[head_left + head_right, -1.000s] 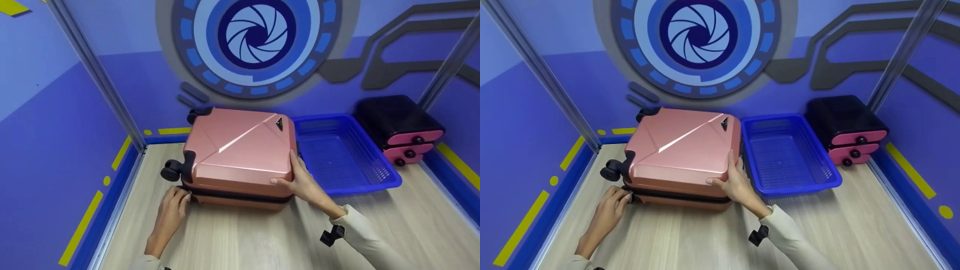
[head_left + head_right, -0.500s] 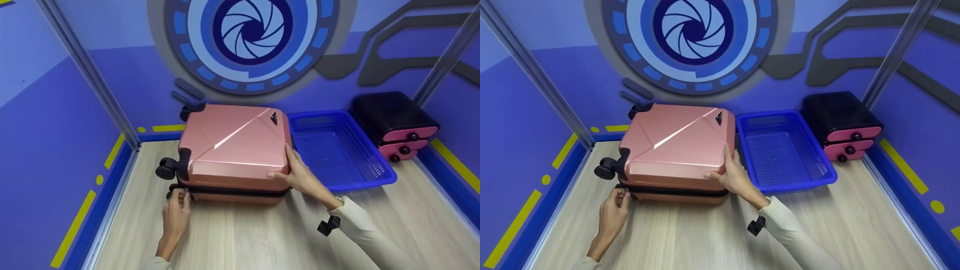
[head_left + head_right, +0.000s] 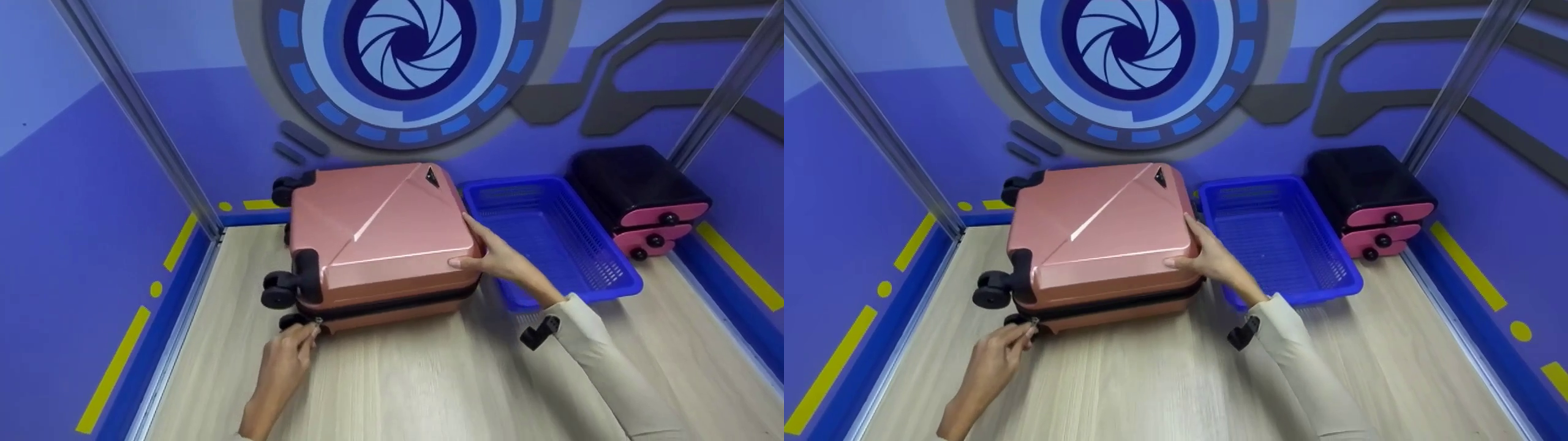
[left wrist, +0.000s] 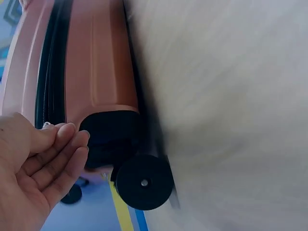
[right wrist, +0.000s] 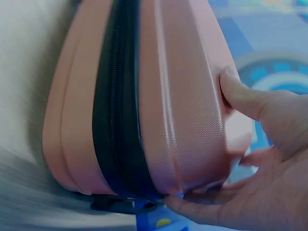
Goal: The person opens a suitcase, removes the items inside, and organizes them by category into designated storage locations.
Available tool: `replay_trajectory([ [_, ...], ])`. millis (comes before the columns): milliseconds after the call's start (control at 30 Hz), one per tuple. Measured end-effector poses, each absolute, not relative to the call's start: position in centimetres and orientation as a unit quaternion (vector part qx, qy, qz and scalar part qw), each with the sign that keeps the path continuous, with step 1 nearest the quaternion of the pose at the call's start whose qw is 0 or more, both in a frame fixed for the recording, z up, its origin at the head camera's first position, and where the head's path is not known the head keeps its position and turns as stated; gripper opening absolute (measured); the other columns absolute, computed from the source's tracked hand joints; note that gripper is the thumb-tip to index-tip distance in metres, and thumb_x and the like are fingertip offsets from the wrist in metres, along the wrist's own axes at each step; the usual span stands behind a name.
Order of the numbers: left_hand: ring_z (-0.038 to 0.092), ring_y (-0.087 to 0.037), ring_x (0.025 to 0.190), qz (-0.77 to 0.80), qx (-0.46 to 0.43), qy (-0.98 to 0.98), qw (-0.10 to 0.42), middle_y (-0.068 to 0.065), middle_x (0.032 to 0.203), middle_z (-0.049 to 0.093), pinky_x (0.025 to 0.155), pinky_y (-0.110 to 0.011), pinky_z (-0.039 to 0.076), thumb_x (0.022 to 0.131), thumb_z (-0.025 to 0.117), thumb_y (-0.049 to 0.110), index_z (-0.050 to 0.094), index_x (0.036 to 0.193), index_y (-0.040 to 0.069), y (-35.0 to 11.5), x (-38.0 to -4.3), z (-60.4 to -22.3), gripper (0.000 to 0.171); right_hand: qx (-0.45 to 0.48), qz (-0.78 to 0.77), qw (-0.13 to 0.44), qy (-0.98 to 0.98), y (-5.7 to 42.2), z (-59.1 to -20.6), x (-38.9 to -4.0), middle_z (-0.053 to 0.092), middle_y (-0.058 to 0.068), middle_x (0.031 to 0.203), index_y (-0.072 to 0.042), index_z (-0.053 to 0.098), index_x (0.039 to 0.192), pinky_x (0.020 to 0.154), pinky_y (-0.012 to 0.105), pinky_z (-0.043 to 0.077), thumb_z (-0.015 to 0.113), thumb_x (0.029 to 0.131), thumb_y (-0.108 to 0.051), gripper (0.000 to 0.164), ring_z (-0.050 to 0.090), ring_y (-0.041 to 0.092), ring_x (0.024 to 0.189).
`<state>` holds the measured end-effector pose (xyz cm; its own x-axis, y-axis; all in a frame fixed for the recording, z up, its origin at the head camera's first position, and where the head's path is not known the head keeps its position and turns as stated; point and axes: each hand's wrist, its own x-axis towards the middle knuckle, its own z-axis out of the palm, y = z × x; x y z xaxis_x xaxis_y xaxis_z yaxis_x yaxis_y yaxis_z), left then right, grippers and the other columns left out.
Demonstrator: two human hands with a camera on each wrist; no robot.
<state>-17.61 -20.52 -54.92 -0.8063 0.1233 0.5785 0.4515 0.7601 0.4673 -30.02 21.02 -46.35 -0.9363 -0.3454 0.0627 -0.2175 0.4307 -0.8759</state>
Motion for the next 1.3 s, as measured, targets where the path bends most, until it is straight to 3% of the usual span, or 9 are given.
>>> replay_trajectory([
  [133, 0.058, -0.005, 0.062, -0.299, -0.202, -0.883, 0.299, 0.005, 0.073, 0.064, 0.053, -0.023, 0.048, 0.083, 0.082, -0.007, 0.079, 0.092, 0.005, -19.1, -16.4, -55.2, 0.015, -0.138, -0.513, 0.055, 0.846, 22.0, -46.3, -30.1, 0.042, 0.030, 0.158, -0.003, 0.025, 0.165, 0.106, 0.051, 0.049, 0.084, 0.090, -0.019, 0.097, 0.054, 0.044, 0.133],
  [300, 0.054, -0.005, 0.060, -0.295, -0.247, -0.866, 0.318, 0.005, 0.073, 0.062, 0.052, -0.022, 0.045, 0.077, 0.086, -0.008, 0.078, 0.091, 0.006, -17.8, -15.5, -55.3, 0.021, -0.045, -0.524, 0.033, 0.850, 21.8, -46.1, -29.0, 0.052, 0.035, 0.146, 0.005, 0.033, 0.158, 0.101, 0.044, 0.051, 0.083, 0.091, -0.022, 0.088, 0.056, 0.044, 0.131],
  [400, 0.056, -0.006, 0.062, -0.306, -0.261, -0.857, 0.322, 0.005, 0.075, 0.064, 0.054, -0.023, 0.046, 0.077, 0.086, -0.007, 0.079, 0.092, 0.007, -16.9, -15.1, -55.4, 0.022, 0.020, -0.614, 0.059, 0.787, 21.3, -45.6, -28.4, 0.042, 0.036, 0.151, 0.004, 0.023, 0.161, 0.111, 0.047, 0.044, 0.077, 0.094, -0.018, 0.089, 0.051, 0.039, 0.133],
  [533, 0.057, -0.006, 0.060, -0.305, -0.276, -0.852, 0.325, 0.006, 0.075, 0.063, 0.053, -0.021, 0.045, 0.078, 0.086, -0.004, 0.078, 0.090, 0.009, -15.6, -14.1, -56.0, 0.019, 0.085, -0.721, 0.099, 0.681, 20.6, -45.2, -27.2, 0.018, 0.033, 0.162, -0.001, 0.006, 0.165, 0.119, 0.058, 0.036, 0.067, 0.100, -0.013, 0.090, 0.039, 0.035, 0.139],
  [700, 0.057, -0.011, 0.056, -0.278, -0.288, -0.854, 0.333, 0.007, 0.071, 0.059, 0.050, -0.025, 0.044, 0.076, 0.086, -0.002, 0.075, 0.087, 0.010, -14.8, -12.9, -56.5, 0.020, 0.087, -0.743, 0.115, 0.654, 19.7, -45.4, -25.7, 0.012, 0.029, 0.163, 0.000, 0.002, 0.166, 0.101, 0.059, 0.054, 0.062, 0.101, -0.010, 0.089, 0.038, 0.036, 0.139],
  [900, 0.055, -0.012, 0.052, -0.262, -0.307, -0.849, 0.342, 0.005, 0.068, 0.055, 0.047, -0.025, 0.043, 0.075, 0.087, 0.000, 0.074, 0.086, 0.009, -13.6, -12.6, -56.3, 0.019, 0.058, -0.732, 0.132, 0.666, 20.2, -44.9, -27.4, 0.006, 0.031, 0.168, 0.004, 0.000, 0.165, 0.093, 0.057, 0.059, 0.061, 0.103, -0.011, 0.088, 0.027, 0.042, 0.150],
  [1100, 0.058, -0.015, 0.054, -0.248, -0.325, -0.838, 0.361, 0.002, 0.072, 0.060, 0.049, -0.026, 0.046, 0.078, 0.084, 0.000, 0.074, 0.091, 0.005, -10.5, -12.7, -56.4, 0.017, 0.075, -0.744, 0.124, 0.653, 21.2, -44.3, -30.6, 0.034, 0.029, 0.161, 0.006, 0.009, 0.164, 0.084, 0.051, 0.063, 0.063, 0.105, -0.016, 0.083, 0.047, 0.034, 0.138],
  [1233, 0.057, -0.017, 0.052, -0.223, -0.305, -0.843, 0.382, 0.000, 0.072, 0.059, 0.047, -0.026, 0.046, 0.079, 0.081, 0.002, 0.071, 0.093, 0.004, -7.4, -12.7, -56.6, 0.017, 0.101, -0.764, 0.095, 0.630, 21.1, -44.6, -32.0, 0.040, 0.024, 0.156, 0.006, 0.013, 0.162, 0.085, 0.046, 0.063, 0.062, 0.105, -0.017, 0.078, 0.040, 0.032, 0.145],
  [1300, 0.057, -0.018, 0.051, -0.212, -0.279, -0.849, 0.396, 0.000, 0.071, 0.057, 0.045, -0.027, 0.045, 0.079, 0.081, 0.003, 0.068, 0.091, 0.005, -5.6, -13.0, -56.6, 0.018, 0.109, -0.767, 0.071, 0.628, 20.6, -44.9, -32.4, 0.036, 0.021, 0.158, 0.006, 0.017, 0.162, 0.094, 0.046, 0.059, 0.062, 0.105, -0.017, 0.076, 0.038, 0.031, 0.146],
])
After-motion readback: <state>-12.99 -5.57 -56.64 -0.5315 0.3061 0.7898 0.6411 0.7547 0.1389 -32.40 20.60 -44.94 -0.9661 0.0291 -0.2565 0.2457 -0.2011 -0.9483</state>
